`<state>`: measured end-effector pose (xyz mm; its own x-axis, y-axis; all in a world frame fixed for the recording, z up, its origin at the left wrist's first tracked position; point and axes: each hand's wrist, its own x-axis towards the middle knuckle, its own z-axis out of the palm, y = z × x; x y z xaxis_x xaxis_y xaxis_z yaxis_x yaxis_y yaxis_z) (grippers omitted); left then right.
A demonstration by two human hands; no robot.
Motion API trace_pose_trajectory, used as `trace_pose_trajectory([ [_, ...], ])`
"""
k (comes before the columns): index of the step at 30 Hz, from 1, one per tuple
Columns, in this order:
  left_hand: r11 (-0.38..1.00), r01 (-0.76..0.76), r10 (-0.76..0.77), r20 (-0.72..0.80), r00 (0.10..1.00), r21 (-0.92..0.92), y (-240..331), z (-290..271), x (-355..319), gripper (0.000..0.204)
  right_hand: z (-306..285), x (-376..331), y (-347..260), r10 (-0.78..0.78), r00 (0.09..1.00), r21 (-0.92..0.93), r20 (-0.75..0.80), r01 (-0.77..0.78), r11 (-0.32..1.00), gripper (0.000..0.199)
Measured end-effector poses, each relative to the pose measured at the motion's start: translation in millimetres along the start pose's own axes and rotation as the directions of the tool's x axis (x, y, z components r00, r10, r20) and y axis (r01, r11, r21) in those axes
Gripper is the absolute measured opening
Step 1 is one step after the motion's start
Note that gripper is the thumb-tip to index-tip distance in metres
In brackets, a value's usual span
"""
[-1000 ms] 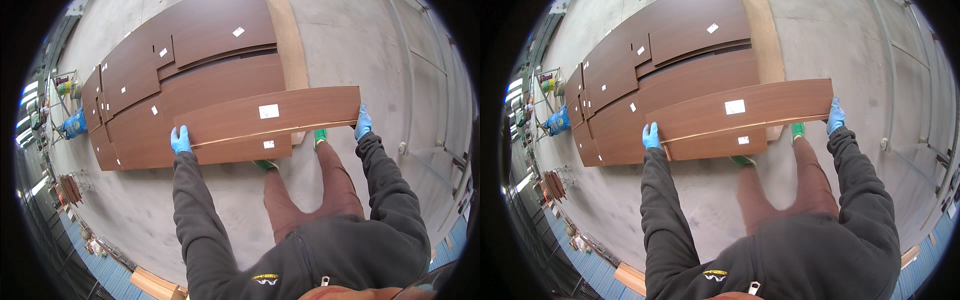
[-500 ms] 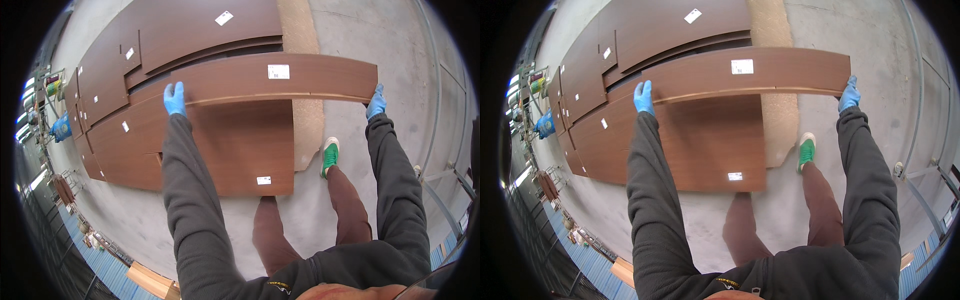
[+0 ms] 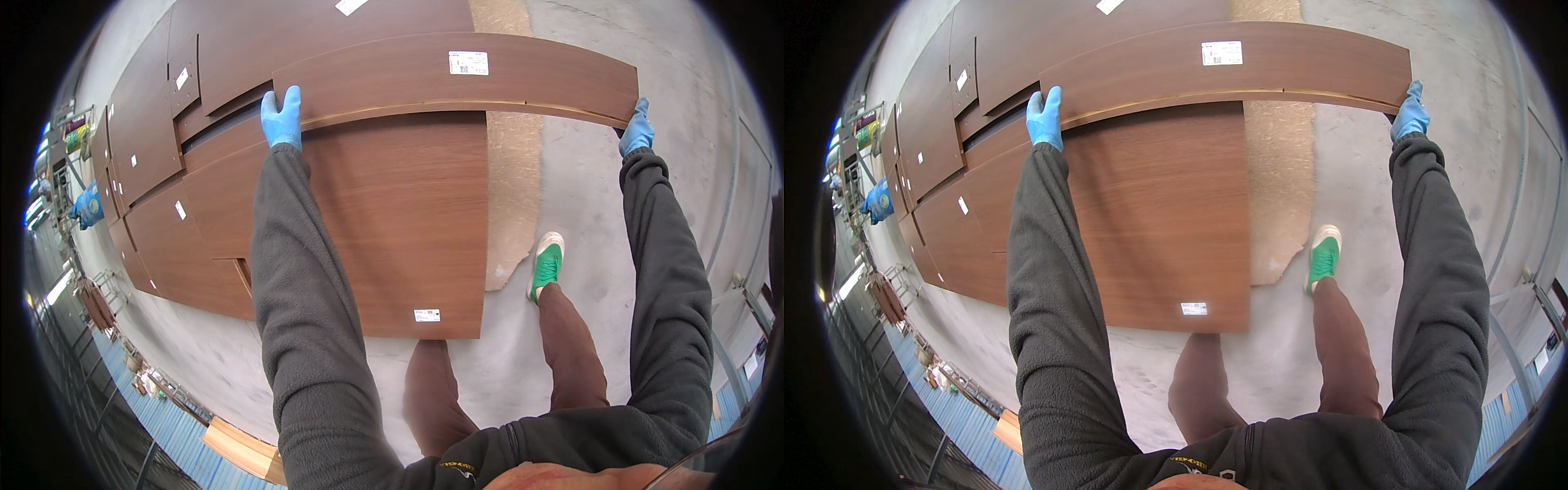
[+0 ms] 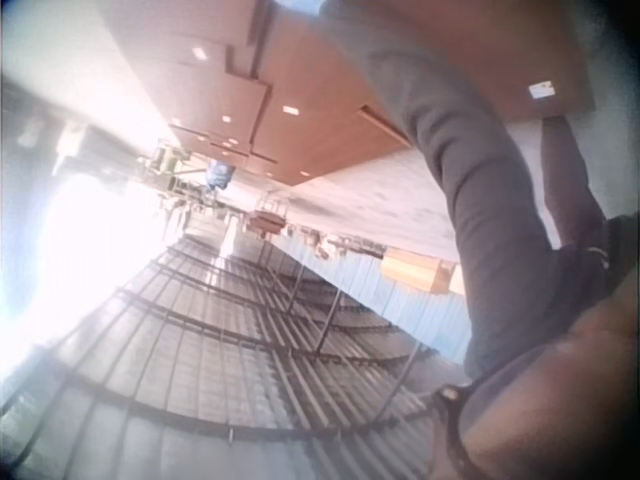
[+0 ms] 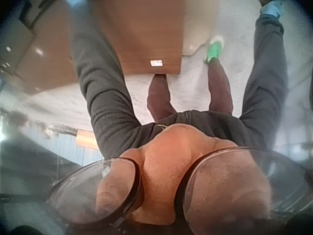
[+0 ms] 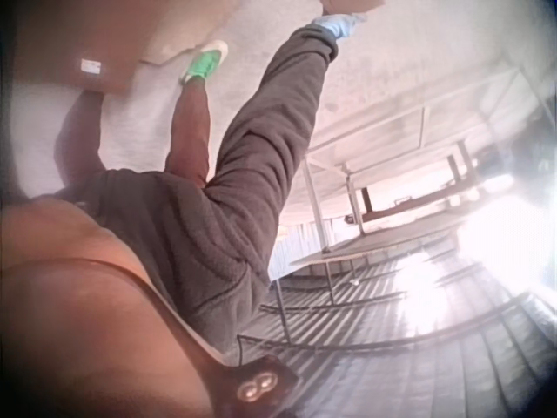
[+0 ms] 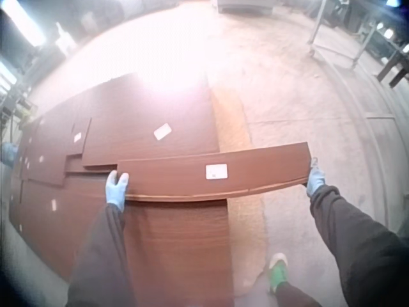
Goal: The person applies a brown filler from a tube to the edge of a wooden panel, then wipes the edge with a cloth. They move the panel to a stack, pick up another panel, and wipe its surface with a cloth and water. The person handles multiple panels, wiping and stacking them.
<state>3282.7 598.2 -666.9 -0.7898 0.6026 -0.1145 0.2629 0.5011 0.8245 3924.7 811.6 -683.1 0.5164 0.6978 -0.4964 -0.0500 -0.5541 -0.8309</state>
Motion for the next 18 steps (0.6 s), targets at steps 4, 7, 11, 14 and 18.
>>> trace_pose_trajectory([
  [4, 0.991, -0.073, 0.075, -0.011, 0.997, 0.109, 2.0, -0.6, -3.9, 0.089, 5.1, 2.8, 2.4, 0.021, 1.000, 0.016, 0.001, -0.021, 1.000, 0.078],
  [7, 0.983, -0.086, 0.088, -0.010, 0.996, 0.164, 2.6, 0.5, -6.7, 0.090, 7.5, 10.7, 3.2, -0.023, 1.000, -0.016, 0.021, 0.023, 1.000, 0.076],
  [11, 0.955, -0.183, 0.195, -0.030, 0.980, 0.233, -3.1, -1.7, -20.0, 0.086, 3.9, 25.3, 7.2, -0.017, 0.999, -0.025, 0.036, 0.018, 1.000, 0.080],
  [14, 0.878, -0.214, 0.320, -0.194, 0.927, 0.428, -5.0, -5.3, -54.7, 0.075, 0.1, 34.1, 12.8, -0.032, 0.999, -0.017, 0.043, 0.033, 0.999, 0.081],
  [18, 0.853, -0.012, 0.206, -0.315, 0.926, 0.522, -3.4, 5.9, -146.2, 0.075, -4.0, 38.4, 17.3, -0.038, 0.997, -0.011, 0.066, 0.038, 0.999, 0.080],
])
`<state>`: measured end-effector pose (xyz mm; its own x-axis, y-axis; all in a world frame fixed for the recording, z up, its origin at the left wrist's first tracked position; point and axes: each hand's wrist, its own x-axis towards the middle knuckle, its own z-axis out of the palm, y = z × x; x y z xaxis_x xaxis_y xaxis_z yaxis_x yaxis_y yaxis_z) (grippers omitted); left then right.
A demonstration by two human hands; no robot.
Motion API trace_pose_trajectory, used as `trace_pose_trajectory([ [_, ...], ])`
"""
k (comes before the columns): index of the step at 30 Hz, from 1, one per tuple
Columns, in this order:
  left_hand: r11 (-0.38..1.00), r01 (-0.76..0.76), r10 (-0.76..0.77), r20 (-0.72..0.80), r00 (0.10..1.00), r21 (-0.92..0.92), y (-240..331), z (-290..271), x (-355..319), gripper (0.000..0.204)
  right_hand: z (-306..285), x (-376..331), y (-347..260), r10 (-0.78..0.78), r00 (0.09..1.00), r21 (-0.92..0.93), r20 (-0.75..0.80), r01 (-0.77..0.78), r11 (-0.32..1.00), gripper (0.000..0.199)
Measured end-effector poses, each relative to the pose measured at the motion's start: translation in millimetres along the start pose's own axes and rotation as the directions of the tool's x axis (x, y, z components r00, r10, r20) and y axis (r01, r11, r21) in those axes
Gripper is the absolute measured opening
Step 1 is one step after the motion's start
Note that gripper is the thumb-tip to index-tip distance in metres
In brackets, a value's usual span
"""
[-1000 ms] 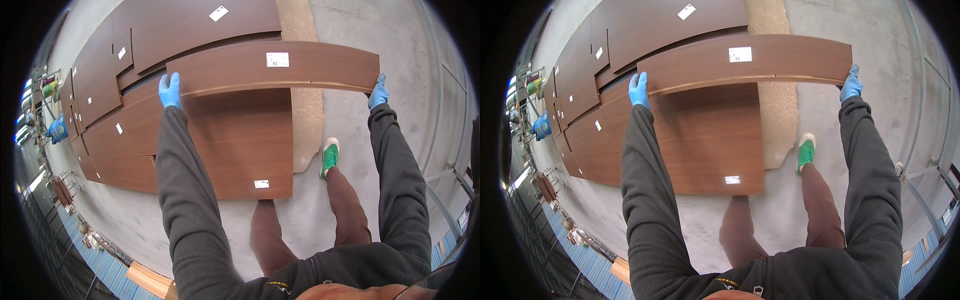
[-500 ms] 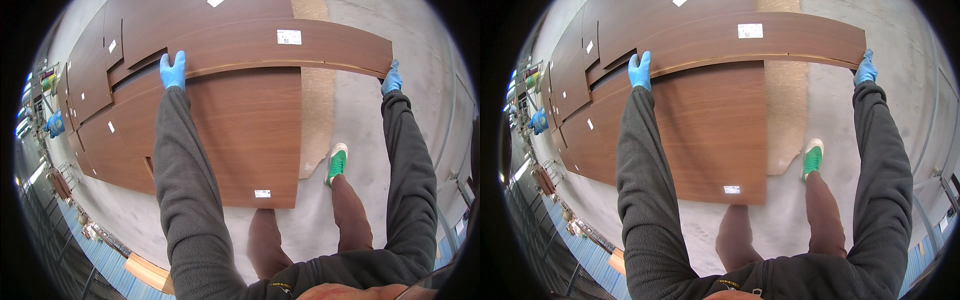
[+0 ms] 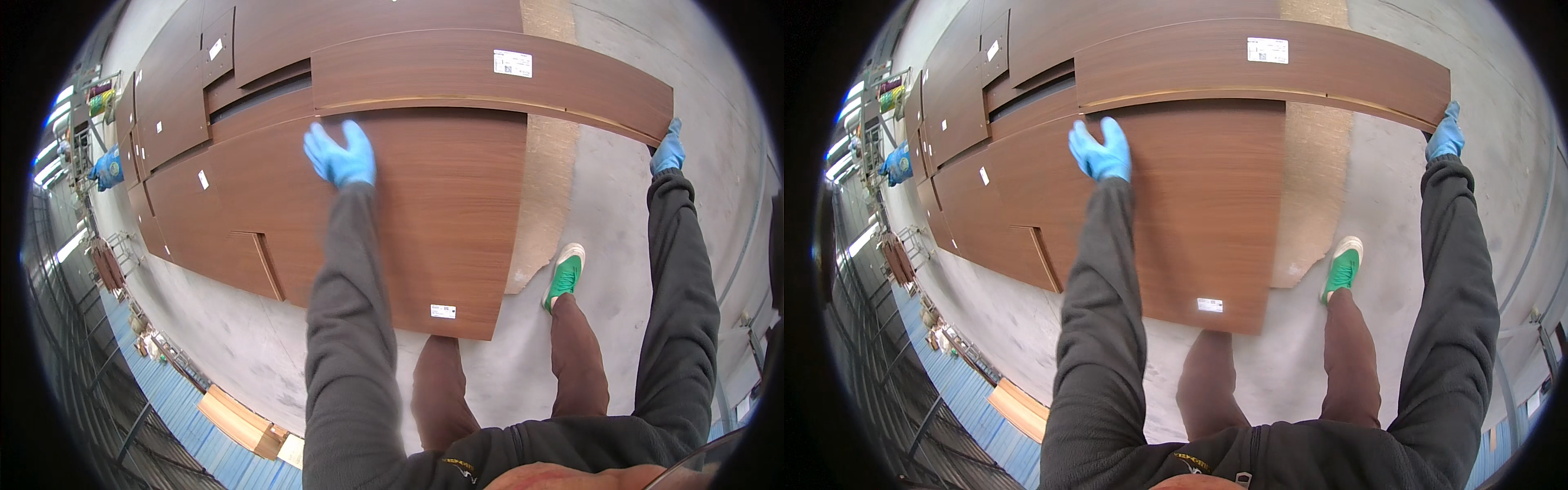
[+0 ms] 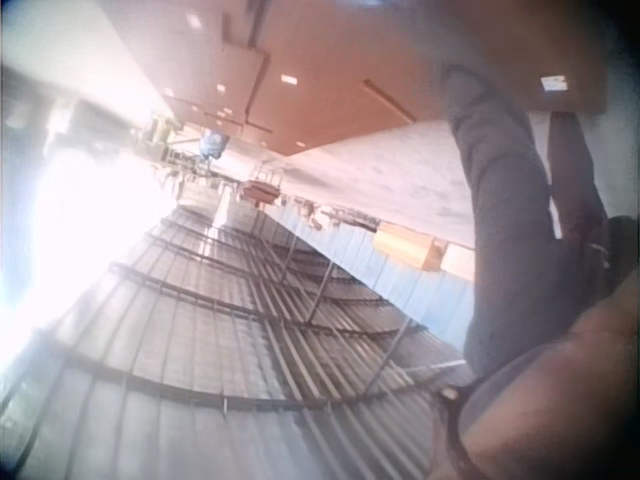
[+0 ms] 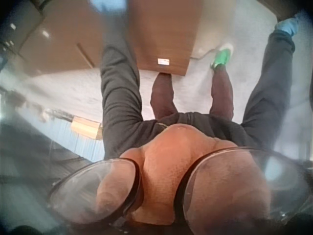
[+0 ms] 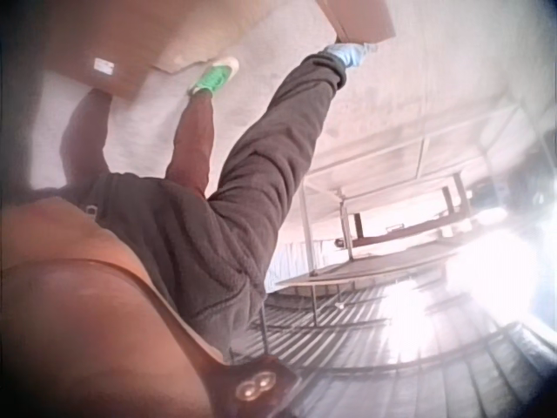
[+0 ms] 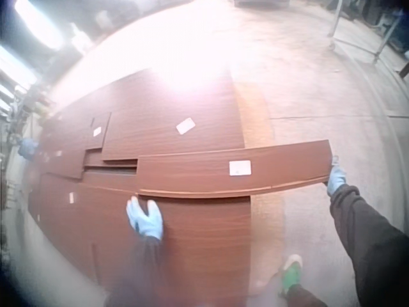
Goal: The person applies a brown filler from a tube to the edge of a wooden panel, then wipes the edge with a cloth. They move the panel to a stack, pick up another panel, and wipe its surface with a cloth and water. The person handles multiple panels, wiping and stacking them.
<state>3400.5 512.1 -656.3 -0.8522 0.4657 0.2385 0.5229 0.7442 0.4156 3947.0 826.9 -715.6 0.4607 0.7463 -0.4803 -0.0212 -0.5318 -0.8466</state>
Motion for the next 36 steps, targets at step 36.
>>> trace_pose_trajectory([
  [36, -0.541, 0.795, -0.119, 0.961, 0.250, -0.273, 165.5, -54.7, -108.8, 0.057, -122.7, -271.1, -83.2, 0.147, 0.968, 0.020, -0.203, -0.146, 0.989, 0.074],
])
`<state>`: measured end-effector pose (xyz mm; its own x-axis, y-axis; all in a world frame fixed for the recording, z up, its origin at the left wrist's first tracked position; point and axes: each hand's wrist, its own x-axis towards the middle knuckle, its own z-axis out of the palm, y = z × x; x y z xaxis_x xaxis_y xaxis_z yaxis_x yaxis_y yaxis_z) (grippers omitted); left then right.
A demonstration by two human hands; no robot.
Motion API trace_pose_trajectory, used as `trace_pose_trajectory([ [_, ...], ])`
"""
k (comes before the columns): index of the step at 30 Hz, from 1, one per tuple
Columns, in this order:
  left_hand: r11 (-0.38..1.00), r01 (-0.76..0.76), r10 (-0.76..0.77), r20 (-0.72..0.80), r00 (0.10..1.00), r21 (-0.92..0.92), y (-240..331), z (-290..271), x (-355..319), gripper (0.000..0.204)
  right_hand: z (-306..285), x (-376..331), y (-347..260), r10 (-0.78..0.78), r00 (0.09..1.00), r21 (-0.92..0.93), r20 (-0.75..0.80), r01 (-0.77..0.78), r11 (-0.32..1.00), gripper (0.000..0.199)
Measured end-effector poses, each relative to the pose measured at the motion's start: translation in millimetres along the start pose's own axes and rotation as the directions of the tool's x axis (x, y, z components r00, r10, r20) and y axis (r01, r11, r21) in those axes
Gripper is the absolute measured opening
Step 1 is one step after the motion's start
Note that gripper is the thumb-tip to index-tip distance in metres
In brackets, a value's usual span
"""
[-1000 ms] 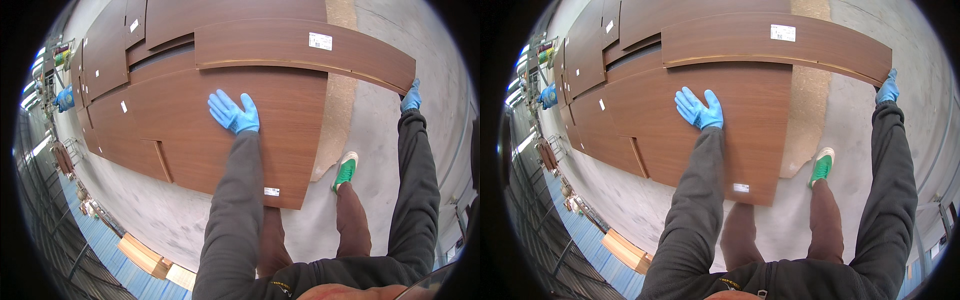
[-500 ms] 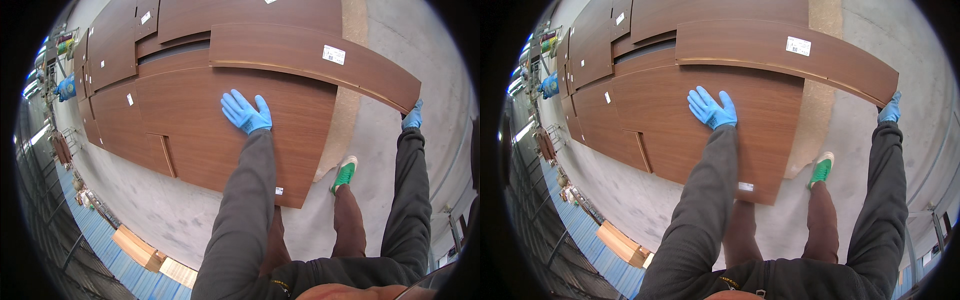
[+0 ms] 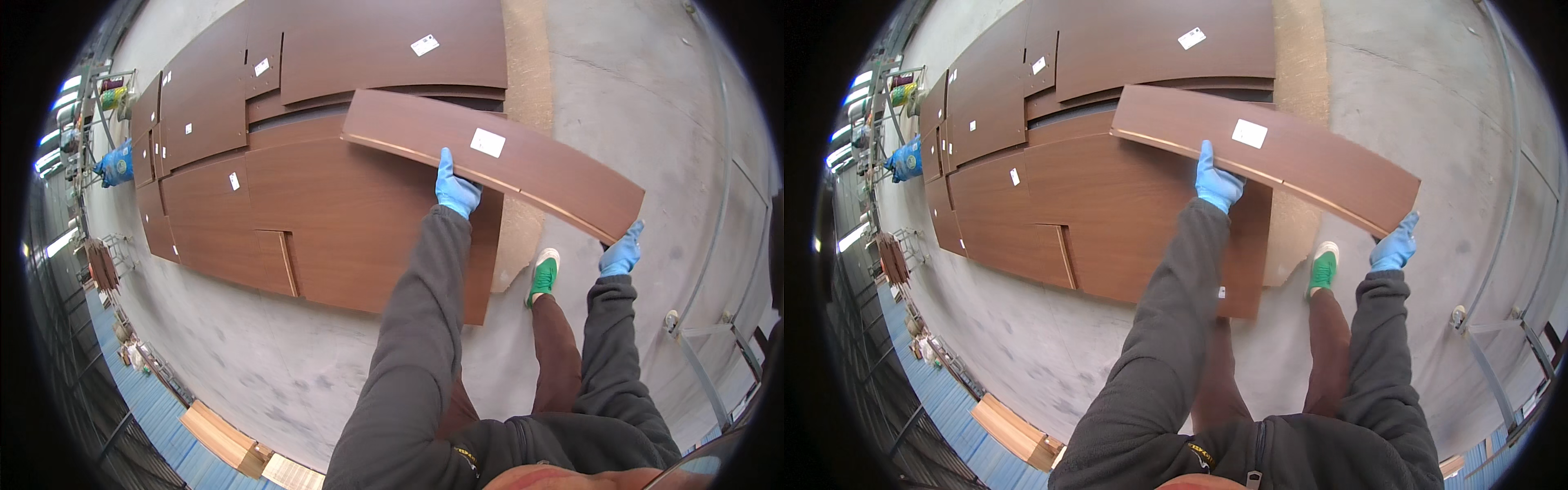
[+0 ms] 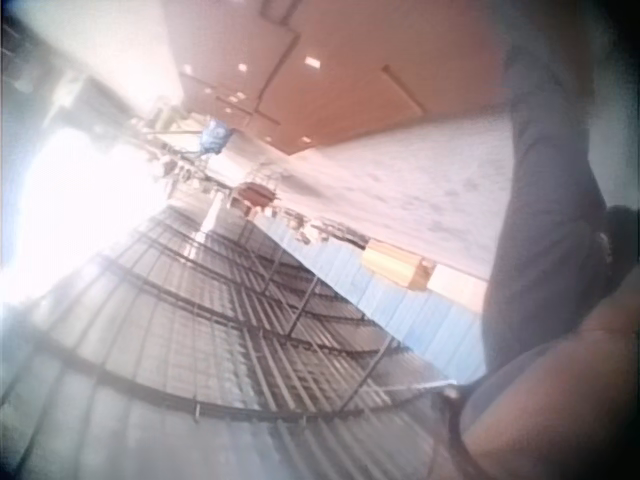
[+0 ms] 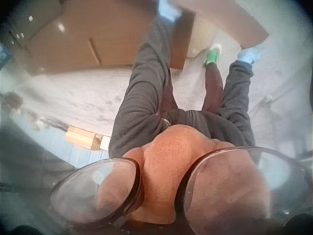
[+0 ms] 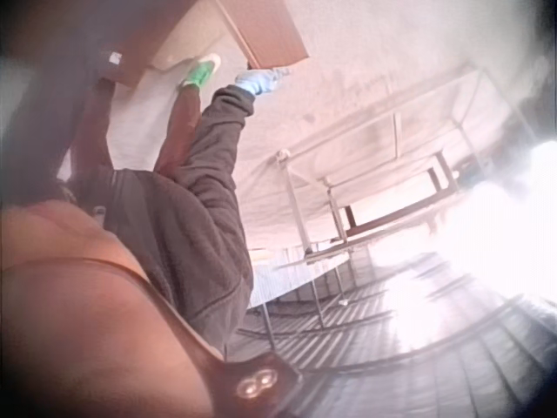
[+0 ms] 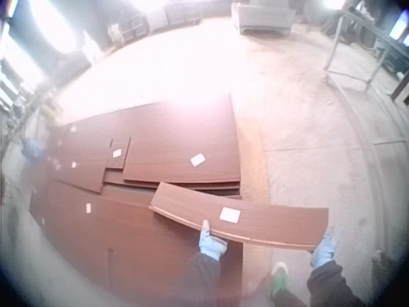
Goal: The person applies a brown filler from a tube to the edge of a wooden panel, then wipes the edge with a cloth. They move the panel to a stack, pick up another panel, and wipe its surface with a cloth and water. The person handles multiple panels, wiping and stacking them.
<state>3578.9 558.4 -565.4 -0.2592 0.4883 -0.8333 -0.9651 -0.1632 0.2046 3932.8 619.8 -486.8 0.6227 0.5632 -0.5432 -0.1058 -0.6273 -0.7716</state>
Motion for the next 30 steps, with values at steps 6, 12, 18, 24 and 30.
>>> trace_pose_trajectory([
  [6, 0.993, 0.082, -0.092, 0.121, 0.988, 0.080, -13.5, 20.4, -132.7, 0.043, -102.8, -20.7, -22.4, 0.050, 0.996, 0.048, 0.068, -0.054, 0.997, 0.074],
  [12, 0.967, 0.128, -0.161, 0.138, 0.977, 0.220, -40.7, 47.9, -332.2, 0.040, -224.8, 10.1, -65.6, 0.100, 0.970, 0.051, 0.222, -0.114, 0.992, 0.080],
  [18, 0.953, -0.092, 0.052, 0.140, 0.989, 0.290, -100.3, 85.3, -484.1, 0.037, -304.9, 71.3, -128.2, 0.287, 0.884, -0.454, 0.369, -0.098, 0.885, 0.085],
  [24, 0.951, -0.151, 0.118, 0.136, 0.984, 0.270, -159.0, 98.3, -596.7, 0.039, -287.7, -64.0, -308.9, -0.701, 0.109, -0.233, 0.704, 0.969, -0.083, 0.058],
  [30, 0.991, -0.042, 0.002, 0.299, 0.954, 0.125, -166.6, 67.2, -684.5, 0.039, -226.8, -329.2, -370.2, -0.392, -0.454, 0.428, 0.800, 0.890, -0.157, 0.066],
])
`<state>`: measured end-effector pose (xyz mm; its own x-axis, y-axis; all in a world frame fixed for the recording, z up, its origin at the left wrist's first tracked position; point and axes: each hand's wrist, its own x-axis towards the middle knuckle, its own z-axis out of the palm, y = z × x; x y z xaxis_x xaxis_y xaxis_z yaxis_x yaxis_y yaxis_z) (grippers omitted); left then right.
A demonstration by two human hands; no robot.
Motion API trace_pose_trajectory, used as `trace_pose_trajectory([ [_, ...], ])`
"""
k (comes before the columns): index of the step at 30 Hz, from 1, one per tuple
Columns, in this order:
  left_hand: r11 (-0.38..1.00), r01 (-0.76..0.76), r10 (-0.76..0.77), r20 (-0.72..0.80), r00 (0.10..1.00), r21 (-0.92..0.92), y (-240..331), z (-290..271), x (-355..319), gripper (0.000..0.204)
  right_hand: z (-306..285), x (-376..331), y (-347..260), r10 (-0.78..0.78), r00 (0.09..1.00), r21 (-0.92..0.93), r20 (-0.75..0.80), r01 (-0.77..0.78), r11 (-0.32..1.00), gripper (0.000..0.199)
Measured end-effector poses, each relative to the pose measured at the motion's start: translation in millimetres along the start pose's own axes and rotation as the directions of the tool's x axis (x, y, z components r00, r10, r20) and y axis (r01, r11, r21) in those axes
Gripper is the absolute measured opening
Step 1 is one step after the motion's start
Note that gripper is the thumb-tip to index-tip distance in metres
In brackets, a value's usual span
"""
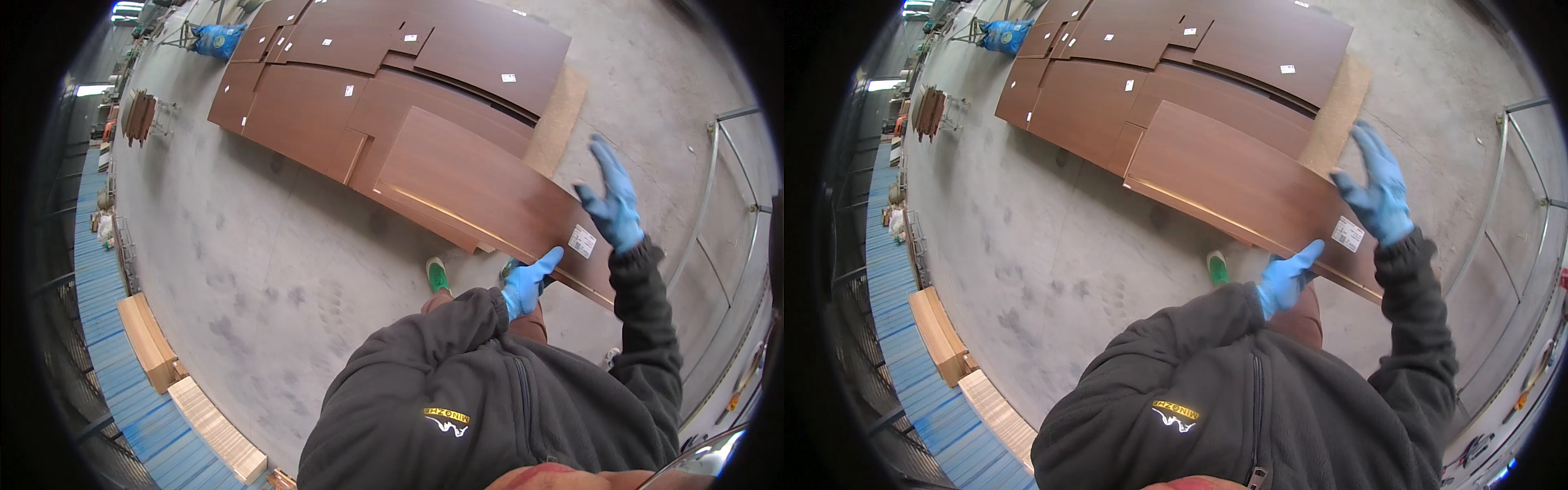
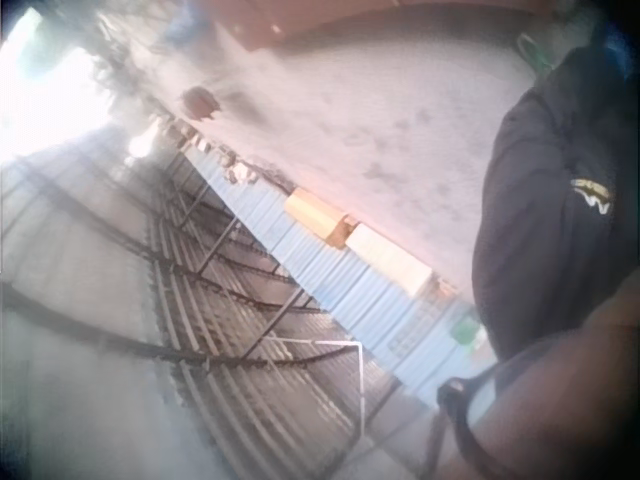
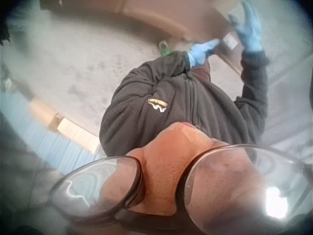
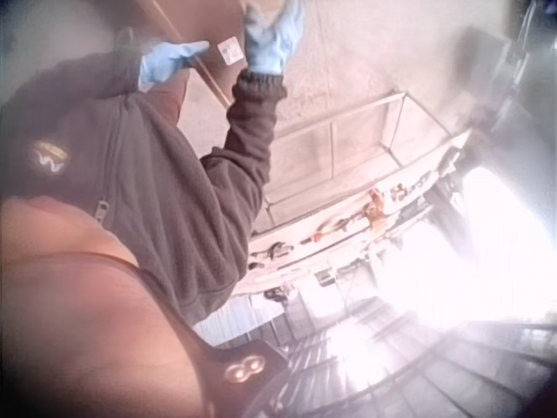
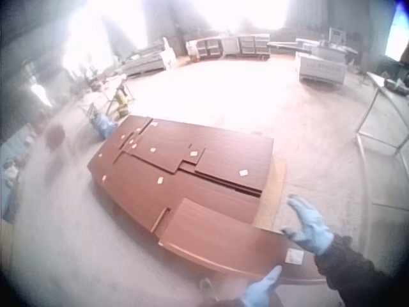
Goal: The person applies a brown filler from a tube to the edge of a wooden panel, then wipes the edge with a cloth. They move the panel to a stack, pick up another panel, and wipe its surface with a cloth and water. The person handles multiple panels, wiping and stacking them.
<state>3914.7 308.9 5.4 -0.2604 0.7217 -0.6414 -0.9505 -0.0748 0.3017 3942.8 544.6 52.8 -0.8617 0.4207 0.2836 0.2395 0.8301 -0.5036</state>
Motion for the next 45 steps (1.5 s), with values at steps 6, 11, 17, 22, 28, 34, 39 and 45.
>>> trace_pose_trajectory([
  [6, 1.000, -0.002, 0.002, 0.087, 0.996, -0.002, 17.8, -51.1, -112.4, 0.042, 61.3, -25.9, -126.2, 0.304, 0.696, 0.291, 0.650, -0.598, 0.747, 0.063],
  [11, 0.972, 0.165, -0.200, 0.218, 0.955, 0.167, 67.5, -104.5, -206.0, 0.050, 93.7, -60.7, -207.8, 0.433, 0.604, 0.173, 0.670, -0.693, 0.700, 0.071],
  [17, 0.974, -0.204, 0.214, 0.110, 0.971, -0.094, 122.6, -176.2, -275.0, 0.047, 111.1, -86.7, -260.9, 0.442, 0.580, 0.136, 0.684, -0.697, 0.704, 0.072],
  [22, 0.826, -0.495, 0.561, -0.309, 0.768, 0.269, 135.9, -227.8, -295.7, 0.041, 122.2, -117.1, -268.3, 0.398, 0.561, 0.097, 0.725, -0.657, 0.748, 0.071],
  [28, 0.800, -0.539, 0.600, -0.378, 0.705, 0.264, 124.9, -245.5, -292.4, 0.048, 111.4, -151.8, -256.0, 0.388, 0.459, -0.018, 0.799, -0.627, 0.779, 0.071],
  [34, 0.870, -0.410, 0.493, -0.467, 0.734, 0.273, 87.0, -249.2, -256.6, 0.040, 82.2, -189.9, -221.9, 0.447, 0.448, -0.054, 0.774, -0.657, 0.752, 0.070],
  [39, 0.935, -0.306, 0.353, -0.408, 0.842, 0.178, 65.4, -232.8, -248.7, 0.060, 61.5, -215.9, -195.8, 0.530, 0.368, -0.119, 0.764, -0.727, 0.676, 0.071],
  [45, 0.973, -0.208, 0.229, -0.444, 0.866, 0.097, 68.0, -214.5, -252.5, 0.075, 54.9, -226.4, -196.4, 0.552, 0.372, -0.144, 0.747, -0.719, 0.680, 0.071],
])
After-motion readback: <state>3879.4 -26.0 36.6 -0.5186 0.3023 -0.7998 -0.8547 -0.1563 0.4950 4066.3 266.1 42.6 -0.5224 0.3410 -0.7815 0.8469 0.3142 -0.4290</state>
